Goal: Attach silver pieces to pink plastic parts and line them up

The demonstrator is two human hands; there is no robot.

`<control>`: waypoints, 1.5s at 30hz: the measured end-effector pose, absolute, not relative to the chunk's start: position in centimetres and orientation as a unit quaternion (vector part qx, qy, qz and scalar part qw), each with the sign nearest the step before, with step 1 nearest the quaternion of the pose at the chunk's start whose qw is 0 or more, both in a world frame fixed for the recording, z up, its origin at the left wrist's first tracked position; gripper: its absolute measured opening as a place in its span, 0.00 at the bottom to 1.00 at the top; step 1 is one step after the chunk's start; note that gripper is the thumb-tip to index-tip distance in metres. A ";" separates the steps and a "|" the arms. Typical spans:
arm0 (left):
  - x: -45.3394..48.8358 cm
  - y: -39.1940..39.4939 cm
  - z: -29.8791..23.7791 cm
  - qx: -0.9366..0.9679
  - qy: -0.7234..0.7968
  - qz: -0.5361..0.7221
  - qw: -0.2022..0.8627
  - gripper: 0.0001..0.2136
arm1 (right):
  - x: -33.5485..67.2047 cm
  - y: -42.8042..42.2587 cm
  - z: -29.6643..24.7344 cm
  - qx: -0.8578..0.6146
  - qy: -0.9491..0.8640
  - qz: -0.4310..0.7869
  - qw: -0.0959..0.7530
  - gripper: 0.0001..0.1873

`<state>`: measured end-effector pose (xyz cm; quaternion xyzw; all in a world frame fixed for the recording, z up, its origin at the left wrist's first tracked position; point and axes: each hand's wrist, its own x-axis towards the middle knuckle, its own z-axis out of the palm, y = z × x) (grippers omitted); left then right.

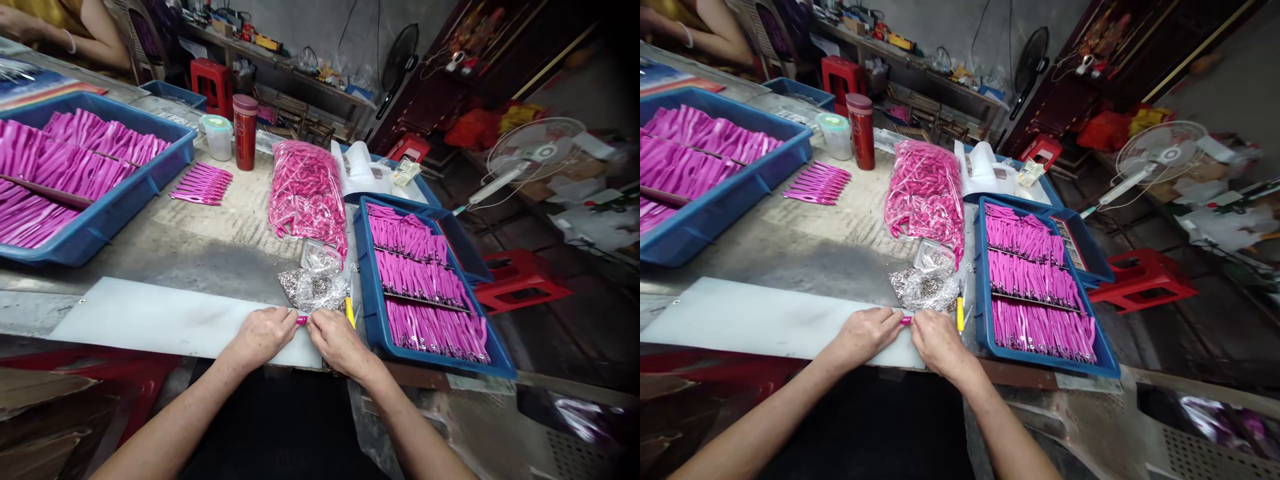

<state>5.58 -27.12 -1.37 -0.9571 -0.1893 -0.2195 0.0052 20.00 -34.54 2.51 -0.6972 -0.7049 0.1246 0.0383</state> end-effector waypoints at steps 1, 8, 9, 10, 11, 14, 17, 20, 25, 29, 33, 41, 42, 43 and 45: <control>5.6 -27.1 -1.4 -0.957 -0.189 -0.219 0.007 0.08 | 19.9 -34.5 2.6 -0.699 -0.704 0.123 0.028 0.11; 5.7 -27.2 -1.4 -0.958 -0.184 -0.220 0.008 0.07 | 20.0 -33.9 2.9 -0.701 -0.702 0.124 0.001 0.11; 5.7 -27.2 -1.4 -0.959 -0.182 -0.218 0.005 0.07 | 20.0 -33.9 2.9 -0.698 -0.705 0.123 0.000 0.11; 5.7 -27.2 -1.4 -0.959 -0.181 -0.216 0.002 0.07 | 20.0 -33.9 2.9 -0.695 -0.708 0.123 -0.001 0.11; 5.6 -27.2 -1.4 -0.960 -0.181 -0.214 0.000 0.07 | 20.1 -33.8 3.0 -0.692 -0.711 0.124 -0.002 0.11; 5.6 -27.2 -1.4 -0.960 -0.183 -0.213 -0.001 0.08 | 20.1 -33.7 3.1 -0.687 -0.715 0.128 -0.009 0.11; 5.6 -27.2 -1.6 -0.958 -0.183 -0.219 0.003 0.07 | 20.1 -33.5 3.1 -0.693 -0.708 0.134 -0.005 0.10; 5.6 -27.2 -1.7 -0.958 -0.182 -0.223 0.005 0.07 | 20.1 -33.5 3.1 -0.710 -0.687 0.154 0.019 0.11; 5.6 -27.2 -1.4 -0.958 -0.183 -0.220 0.008 0.07 | 20.0 -33.7 2.8 -0.733 -0.652 0.180 0.068 0.10; 5.6 -27.1 -1.4 -0.959 -0.182 -0.217 0.002 0.08 | 19.8 -33.8 2.6 -0.738 -0.646 0.181 0.080 0.09; 5.6 -27.2 -1.6 -0.958 -0.182 -0.220 -0.001 0.09 | 19.7 -33.8 2.6 -0.741 -0.642 0.176 0.084 0.09; 5.6 -27.1 -1.5 -0.962 -0.184 -0.204 0.000 0.08 | 19.8 -33.7 2.5 -0.737 -0.644 0.182 0.097 0.08; 5.6 -27.1 -1.4 -0.962 -0.184 -0.204 -0.002 0.08 | 19.9 -33.7 2.5 -0.737 -0.642 0.186 0.101 0.08; 5.6 -27.1 -1.5 -0.961 -0.185 -0.204 -0.004 0.08 | 20.0 -33.7 2.5 -0.737 -0.640 0.190 0.107 0.08; 5.6 -27.0 -1.5 -0.960 -0.189 -0.209 -0.008 0.09 | 20.3 -33.7 2.6 -0.738 -0.634 0.196 0.123 0.08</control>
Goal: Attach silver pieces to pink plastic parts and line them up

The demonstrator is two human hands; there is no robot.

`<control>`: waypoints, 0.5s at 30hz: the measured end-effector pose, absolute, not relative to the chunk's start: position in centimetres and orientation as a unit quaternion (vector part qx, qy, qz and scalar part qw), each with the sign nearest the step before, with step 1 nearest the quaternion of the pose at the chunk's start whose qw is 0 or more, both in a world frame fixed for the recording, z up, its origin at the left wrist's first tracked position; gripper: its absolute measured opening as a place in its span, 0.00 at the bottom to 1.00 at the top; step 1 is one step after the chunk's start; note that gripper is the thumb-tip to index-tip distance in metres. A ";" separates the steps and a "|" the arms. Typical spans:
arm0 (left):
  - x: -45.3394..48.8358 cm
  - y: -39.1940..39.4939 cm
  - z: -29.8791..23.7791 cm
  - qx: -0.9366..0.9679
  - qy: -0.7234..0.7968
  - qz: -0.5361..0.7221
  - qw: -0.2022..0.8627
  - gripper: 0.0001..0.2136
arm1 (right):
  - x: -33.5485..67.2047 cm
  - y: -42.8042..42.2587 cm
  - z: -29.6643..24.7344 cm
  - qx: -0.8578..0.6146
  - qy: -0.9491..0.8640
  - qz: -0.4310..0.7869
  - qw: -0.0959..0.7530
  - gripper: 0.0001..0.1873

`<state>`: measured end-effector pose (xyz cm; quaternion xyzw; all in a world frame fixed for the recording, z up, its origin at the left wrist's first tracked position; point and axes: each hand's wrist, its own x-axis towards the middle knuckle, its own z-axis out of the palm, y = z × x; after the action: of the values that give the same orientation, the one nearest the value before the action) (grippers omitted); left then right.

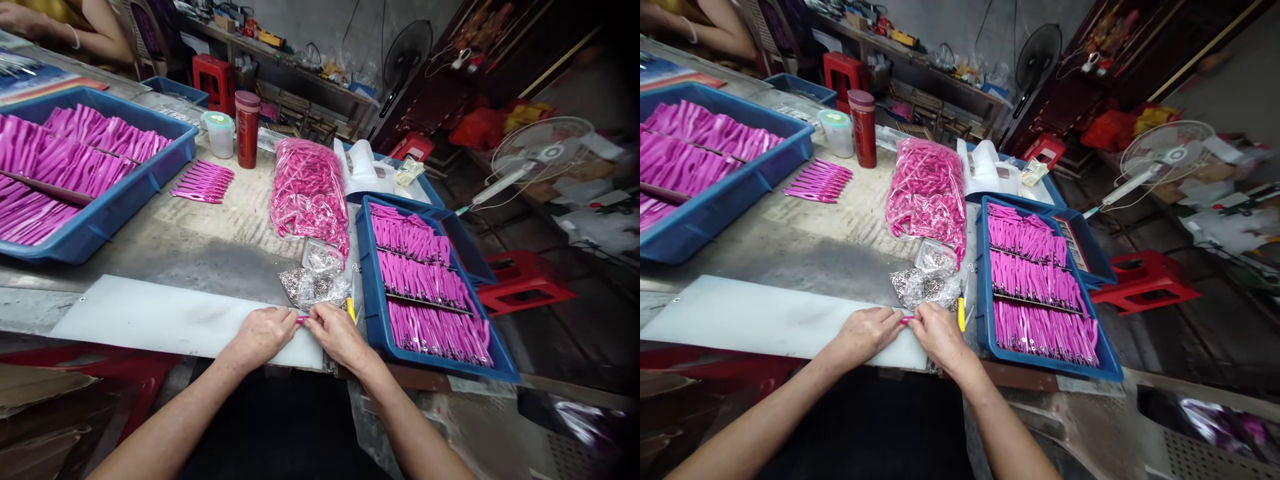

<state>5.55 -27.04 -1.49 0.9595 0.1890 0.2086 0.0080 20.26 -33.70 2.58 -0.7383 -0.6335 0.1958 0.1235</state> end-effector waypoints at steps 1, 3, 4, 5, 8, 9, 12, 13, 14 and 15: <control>5.5 -27.0 -1.5 0.958 0.193 0.213 0.009 0.09 | 20.4 -33.7 2.6 -0.737 -0.631 0.200 0.135 0.08; 5.5 -27.0 -1.5 0.955 0.198 0.220 0.010 0.09 | 20.7 -33.8 2.8 -0.734 -0.626 0.210 0.161 0.07; 5.5 -27.0 -1.5 0.954 0.199 0.223 0.010 0.09 | 20.8 -33.9 2.8 -0.730 -0.626 0.214 0.171 0.07; 5.5 -27.0 -1.5 0.954 0.198 0.224 0.009 0.09 | 20.9 -34.0 2.8 -0.726 -0.628 0.216 0.179 0.06; 5.5 -26.9 -1.5 0.955 0.191 0.226 0.011 0.09 | 20.7 -34.1 2.8 -0.713 -0.648 0.200 0.178 0.07; 5.5 -26.9 -1.5 0.955 0.189 0.228 0.014 0.09 | 20.5 -34.1 2.7 -0.712 -0.653 0.192 0.172 0.08; 5.4 -26.9 -1.5 0.954 0.183 0.235 0.024 0.09 | 20.0 -34.1 2.4 -0.720 -0.653 0.183 0.148 0.13; 5.3 -26.9 -1.5 0.954 0.181 0.238 0.027 0.08 | 19.9 -34.0 2.3 -0.721 -0.650 0.190 0.145 0.14; 5.3 -26.9 -1.4 0.954 0.179 0.240 0.031 0.08 | 19.8 -34.0 2.2 -0.721 -0.647 0.201 0.147 0.14; 5.2 -26.9 -1.4 0.954 0.176 0.241 0.034 0.08 | 19.7 -33.9 2.1 -0.720 -0.643 0.212 0.153 0.13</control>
<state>5.22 -26.89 -1.40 0.9538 0.1759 0.2412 0.0342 19.74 -33.94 2.11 -0.7199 -0.6430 0.2116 0.1531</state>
